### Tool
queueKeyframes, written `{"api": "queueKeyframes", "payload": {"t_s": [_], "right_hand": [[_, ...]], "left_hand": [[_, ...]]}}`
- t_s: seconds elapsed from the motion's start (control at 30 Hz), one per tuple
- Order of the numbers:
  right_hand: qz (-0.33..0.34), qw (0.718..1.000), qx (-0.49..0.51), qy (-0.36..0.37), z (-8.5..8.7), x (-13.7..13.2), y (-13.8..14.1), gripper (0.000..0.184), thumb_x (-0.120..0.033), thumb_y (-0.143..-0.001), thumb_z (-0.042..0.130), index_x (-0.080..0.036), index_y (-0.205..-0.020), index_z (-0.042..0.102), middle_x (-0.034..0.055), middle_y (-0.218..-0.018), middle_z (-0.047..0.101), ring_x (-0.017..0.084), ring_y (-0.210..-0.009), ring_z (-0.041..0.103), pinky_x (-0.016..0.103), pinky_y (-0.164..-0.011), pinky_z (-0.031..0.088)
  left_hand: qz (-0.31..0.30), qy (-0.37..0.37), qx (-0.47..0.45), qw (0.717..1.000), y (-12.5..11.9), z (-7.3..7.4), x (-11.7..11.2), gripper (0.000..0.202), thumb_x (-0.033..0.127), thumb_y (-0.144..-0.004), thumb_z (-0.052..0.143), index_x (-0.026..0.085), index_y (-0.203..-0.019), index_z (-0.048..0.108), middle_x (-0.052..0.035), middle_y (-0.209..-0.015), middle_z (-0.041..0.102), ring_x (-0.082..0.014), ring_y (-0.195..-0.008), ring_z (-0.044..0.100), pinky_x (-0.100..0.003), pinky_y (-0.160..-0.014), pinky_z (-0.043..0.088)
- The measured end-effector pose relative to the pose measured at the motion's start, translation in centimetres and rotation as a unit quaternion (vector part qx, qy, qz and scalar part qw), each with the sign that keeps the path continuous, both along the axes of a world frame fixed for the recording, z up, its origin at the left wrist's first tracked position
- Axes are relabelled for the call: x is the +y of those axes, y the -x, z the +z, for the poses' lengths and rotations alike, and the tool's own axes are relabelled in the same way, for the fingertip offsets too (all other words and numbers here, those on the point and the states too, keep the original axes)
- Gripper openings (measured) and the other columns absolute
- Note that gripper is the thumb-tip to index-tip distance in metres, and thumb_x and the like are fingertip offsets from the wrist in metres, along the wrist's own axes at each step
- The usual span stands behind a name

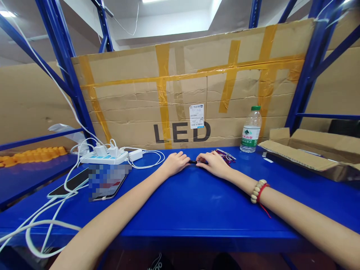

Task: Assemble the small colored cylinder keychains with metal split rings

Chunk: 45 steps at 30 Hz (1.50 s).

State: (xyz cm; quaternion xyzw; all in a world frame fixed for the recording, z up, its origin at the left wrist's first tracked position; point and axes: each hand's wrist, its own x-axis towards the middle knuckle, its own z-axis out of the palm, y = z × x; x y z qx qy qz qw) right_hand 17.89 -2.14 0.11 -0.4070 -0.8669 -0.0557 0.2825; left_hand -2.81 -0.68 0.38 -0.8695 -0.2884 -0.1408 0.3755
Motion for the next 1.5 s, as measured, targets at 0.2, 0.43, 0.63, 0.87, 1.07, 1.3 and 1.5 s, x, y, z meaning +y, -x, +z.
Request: {"api": "queueKeyframes", "payload": {"t_s": [0.2,0.43,0.63,0.87,1.07,1.3,1.5], "right_hand": [[0.094,0.988,0.072,0.096,-0.6,0.3,0.2,0.025,-0.039,-0.076,0.055,-0.016,-0.084,0.057,0.0034,-0.076,0.063,0.014,-0.069,0.057,0.025,-0.064,0.042],[0.123,0.973,0.119,0.156,-0.6,0.5,0.6,0.029,-0.040,-0.081,0.046,-0.016,-0.082,0.062,0.0036,-0.077,0.066,0.014,-0.068,0.058,0.025,-0.064,0.044],[0.061,0.973,0.162,0.151,-1.1,1.2,0.2,0.025,-0.036,-0.079,0.050,-0.016,-0.088,0.061,0.0041,-0.079,0.065,0.013,-0.064,0.058,0.025,-0.061,0.045],[0.054,0.955,0.232,0.177,-1.0,1.2,-0.2,0.024,-0.034,-0.082,0.044,-0.016,-0.094,0.054,0.0030,-0.080,0.062,0.008,-0.047,0.053,0.023,-0.053,0.044],[0.088,0.924,0.283,0.243,-1.1,1.2,0.1,0.014,-0.028,-0.080,0.047,-0.017,-0.088,0.045,0.0007,-0.071,0.060,0.008,-0.045,0.052,0.022,-0.048,0.043],[0.074,0.941,0.248,0.219,-0.8,1.0,0.1,0.027,-0.023,-0.079,0.047,-0.014,-0.103,0.055,0.0023,-0.074,0.061,0.008,-0.046,0.052,0.023,-0.053,0.044],[0.033,0.954,0.228,0.190,-0.1,0.4,0.2,0.039,-0.039,-0.084,0.040,-0.012,-0.100,0.063,0.0062,-0.091,0.067,0.014,-0.064,0.059,0.027,-0.060,0.047]], "left_hand": [[-0.075,-0.029,-0.005,0.997,0.2,-0.3,0.0,0.032,0.034,-0.091,0.031,0.018,-0.080,0.056,-0.0029,-0.067,0.058,-0.0133,-0.065,0.049,-0.026,-0.050,0.028],[-0.086,-0.061,-0.027,0.994,0.1,-0.3,0.0,0.030,0.036,-0.089,0.037,0.019,-0.083,0.061,-0.0025,-0.064,0.059,-0.0147,-0.069,0.050,-0.027,-0.056,0.031],[-0.029,0.035,-0.113,0.993,0.6,-0.3,0.3,0.028,0.032,-0.089,0.038,0.020,-0.093,0.063,-0.0048,-0.081,0.063,-0.0159,-0.075,0.052,-0.026,-0.062,0.036],[0.002,0.209,-0.446,0.870,-0.9,0.0,-0.5,0.021,0.027,-0.081,0.046,0.018,-0.088,0.063,-0.0040,-0.082,0.063,-0.0145,-0.071,0.055,-0.027,-0.070,0.042],[-0.050,0.470,-0.587,0.657,-1.9,-0.4,0.0,0.027,0.030,-0.078,0.044,0.014,-0.092,0.060,-0.0048,-0.080,0.063,-0.0134,-0.066,0.058,-0.027,-0.067,0.044],[-0.064,0.543,-0.650,0.528,-1.3,-0.2,0.6,0.029,0.030,-0.073,0.042,0.011,-0.085,0.062,-0.0065,-0.075,0.064,-0.0138,-0.067,0.061,-0.024,-0.066,0.044],[-0.063,0.542,-0.632,0.550,-1.6,-0.1,0.3,0.030,0.030,-0.072,0.041,0.013,-0.085,0.062,-0.0048,-0.071,0.065,-0.0133,-0.065,0.060,-0.023,-0.065,0.043]]}}
